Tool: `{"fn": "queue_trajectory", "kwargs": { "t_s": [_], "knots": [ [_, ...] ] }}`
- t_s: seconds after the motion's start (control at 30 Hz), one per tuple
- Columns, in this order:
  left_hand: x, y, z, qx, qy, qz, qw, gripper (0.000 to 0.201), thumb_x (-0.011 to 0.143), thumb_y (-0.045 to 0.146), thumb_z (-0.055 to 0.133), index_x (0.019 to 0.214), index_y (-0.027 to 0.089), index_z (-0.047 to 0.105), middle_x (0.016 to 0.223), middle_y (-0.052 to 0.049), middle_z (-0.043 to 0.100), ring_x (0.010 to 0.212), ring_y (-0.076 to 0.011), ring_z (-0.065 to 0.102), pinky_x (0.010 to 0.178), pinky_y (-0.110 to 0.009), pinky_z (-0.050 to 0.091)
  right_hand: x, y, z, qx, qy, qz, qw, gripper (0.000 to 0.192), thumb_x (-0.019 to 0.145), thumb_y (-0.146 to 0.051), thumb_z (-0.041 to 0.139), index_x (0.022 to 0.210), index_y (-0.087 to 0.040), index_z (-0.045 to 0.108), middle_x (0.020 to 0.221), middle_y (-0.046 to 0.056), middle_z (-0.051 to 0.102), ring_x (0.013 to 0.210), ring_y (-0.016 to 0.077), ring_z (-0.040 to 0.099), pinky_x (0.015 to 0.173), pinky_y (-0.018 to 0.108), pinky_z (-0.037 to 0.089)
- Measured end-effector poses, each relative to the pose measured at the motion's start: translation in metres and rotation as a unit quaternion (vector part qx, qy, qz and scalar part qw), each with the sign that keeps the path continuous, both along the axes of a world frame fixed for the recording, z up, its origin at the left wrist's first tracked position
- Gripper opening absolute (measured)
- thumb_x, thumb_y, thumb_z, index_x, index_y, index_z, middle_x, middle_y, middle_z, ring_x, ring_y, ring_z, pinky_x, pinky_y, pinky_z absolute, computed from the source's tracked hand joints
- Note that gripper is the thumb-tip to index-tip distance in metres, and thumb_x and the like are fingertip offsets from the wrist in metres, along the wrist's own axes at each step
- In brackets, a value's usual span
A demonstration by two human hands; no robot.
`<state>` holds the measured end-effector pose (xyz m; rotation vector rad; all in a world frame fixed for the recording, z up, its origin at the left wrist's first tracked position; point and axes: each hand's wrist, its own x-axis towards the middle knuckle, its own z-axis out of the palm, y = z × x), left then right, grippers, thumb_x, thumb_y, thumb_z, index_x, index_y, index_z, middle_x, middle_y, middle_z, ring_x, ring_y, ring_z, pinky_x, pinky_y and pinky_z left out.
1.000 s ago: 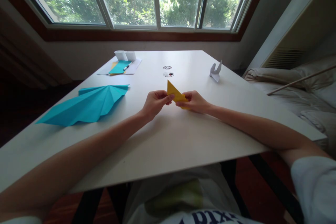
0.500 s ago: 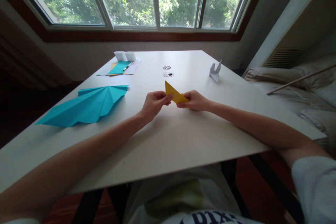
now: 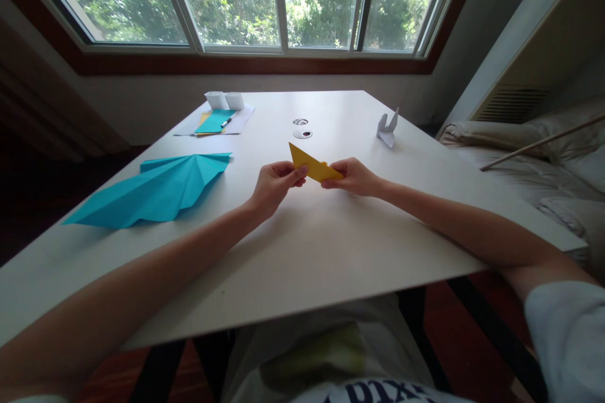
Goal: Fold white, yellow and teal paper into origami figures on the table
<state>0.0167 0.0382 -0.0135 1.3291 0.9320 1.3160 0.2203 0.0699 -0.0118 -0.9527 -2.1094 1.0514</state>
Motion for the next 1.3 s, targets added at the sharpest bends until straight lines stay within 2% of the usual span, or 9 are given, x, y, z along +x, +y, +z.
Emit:
{"fn": "queue_trajectory", "kwargs": {
  "t_s": [0.2, 0.4, 0.53, 0.67, 0.77, 0.9, 1.03, 1.13, 1.3],
  "knots": [
    [-0.003, 0.003, 0.001, 0.02, 0.073, 0.02, 0.997, 0.03, 0.064, 0.039, 0.075, 0.078, 0.013, 0.068, 0.07, -0.003, 0.063, 0.062, -0.0114, 0.056, 0.06, -0.025, 0.047, 0.002, 0.004, -0.002, 0.069, 0.014, -0.042, 0.997, 0.034, 0.065, -0.042, 0.067, 0.084, -0.014, 0.063, 0.072, 0.0, 0.059, 0.064, 0.0131, 0.052, 0.057, 0.025, 0.04],
    [-0.013, 0.01, 0.0, 0.112, 0.105, 0.097, 0.983, 0.036, 0.075, 0.041, 0.064, 0.101, 0.018, 0.056, 0.08, 0.0, 0.059, 0.06, -0.0088, 0.055, 0.05, -0.019, 0.043, 0.01, 0.008, -0.002, 0.155, -0.042, -0.046, 0.986, 0.028, 0.069, -0.037, 0.065, 0.089, -0.017, 0.063, 0.077, 0.001, 0.064, 0.068, 0.014, 0.055, 0.064, 0.025, 0.042],
    [-0.017, 0.012, -0.001, 0.169, 0.19, 0.094, 0.963, 0.021, 0.076, 0.035, 0.062, 0.086, 0.018, 0.057, 0.086, 0.0, 0.058, 0.055, -0.0056, 0.05, 0.049, -0.018, 0.043, 0.012, 0.008, -0.004, 0.189, -0.106, -0.018, 0.976, 0.024, 0.073, -0.031, 0.061, 0.092, -0.018, 0.063, 0.078, 0.0, 0.064, 0.067, 0.0124, 0.056, 0.063, 0.023, 0.041],
    [-0.017, 0.01, -0.005, 0.193, 0.274, 0.067, 0.94, 0.016, 0.075, 0.032, 0.061, 0.077, 0.016, 0.062, 0.086, -0.003, 0.059, 0.066, -0.0107, 0.055, 0.054, -0.021, 0.046, 0.012, 0.008, -0.007, 0.217, -0.145, -0.002, 0.965, 0.023, 0.074, -0.028, 0.059, 0.095, -0.018, 0.063, 0.08, 0.0, 0.065, 0.069, 0.0127, 0.057, 0.064, 0.024, 0.041],
    [-0.016, 0.007, -0.005, 0.178, 0.307, 0.058, 0.933, 0.019, 0.074, 0.033, 0.06, 0.078, 0.014, 0.065, 0.083, -0.005, 0.062, 0.072, -0.0149, 0.058, 0.057, -0.024, 0.049, 0.011, 0.008, -0.007, 0.224, -0.153, 0.01, 0.963, 0.027, 0.075, -0.03, 0.06, 0.099, -0.018, 0.062, 0.084, 0.002, 0.066, 0.073, 0.0139, 0.058, 0.067, 0.025, 0.042],
    [-0.014, 0.003, -0.001, 0.147, 0.312, 0.047, 0.938, 0.025, 0.072, 0.035, 0.063, 0.082, 0.012, 0.067, 0.085, -0.008, 0.067, 0.072, -0.0166, 0.061, 0.06, -0.027, 0.051, 0.011, 0.007, -0.004, 0.22, -0.147, 0.036, 0.964, 0.044, 0.075, -0.042, 0.062, 0.111, -0.018, 0.058, 0.097, 0.006, 0.066, 0.083, 0.0171, 0.059, 0.074, 0.029, 0.044],
    [-0.014, 0.003, 0.0, 0.123, 0.312, 0.034, 0.941, 0.031, 0.069, 0.036, 0.067, 0.087, 0.012, 0.067, 0.087, -0.008, 0.069, 0.07, -0.0164, 0.063, 0.063, -0.028, 0.052, 0.012, 0.008, 0.006, 0.231, -0.14, 0.024, 0.962, 0.048, 0.081, -0.05, 0.054, 0.116, -0.017, 0.056, 0.107, 0.01, 0.062, 0.092, 0.0189, 0.057, 0.078, 0.032, 0.044],
    [-0.016, 0.004, 0.0, 0.099, 0.32, 0.024, 0.942, 0.035, 0.067, 0.038, 0.069, 0.091, 0.012, 0.068, 0.088, -0.009, 0.069, 0.068, -0.016, 0.062, 0.062, -0.029, 0.052, 0.01, 0.008, 0.019, 0.266, -0.156, 0.02, 0.951, 0.045, 0.08, -0.051, 0.055, 0.108, -0.016, 0.062, 0.103, 0.01, 0.064, 0.094, 0.02, 0.055, 0.081, 0.033, 0.043],
    [-0.016, 0.006, 0.001, 0.047, 0.324, 0.014, 0.945, 0.044, 0.063, 0.042, 0.072, 0.095, 0.012, 0.068, 0.091, -0.01, 0.069, 0.07, -0.0174, 0.062, 0.063, -0.03, 0.05, -0.001, 0.005, 0.039, 0.31, -0.282, 0.063, 0.906, 0.033, 0.08, -0.046, 0.057, 0.091, -0.018, 0.069, 0.087, 0.007, 0.068, 0.086, 0.0212, 0.055, 0.076, 0.033, 0.038]
  ]
}}
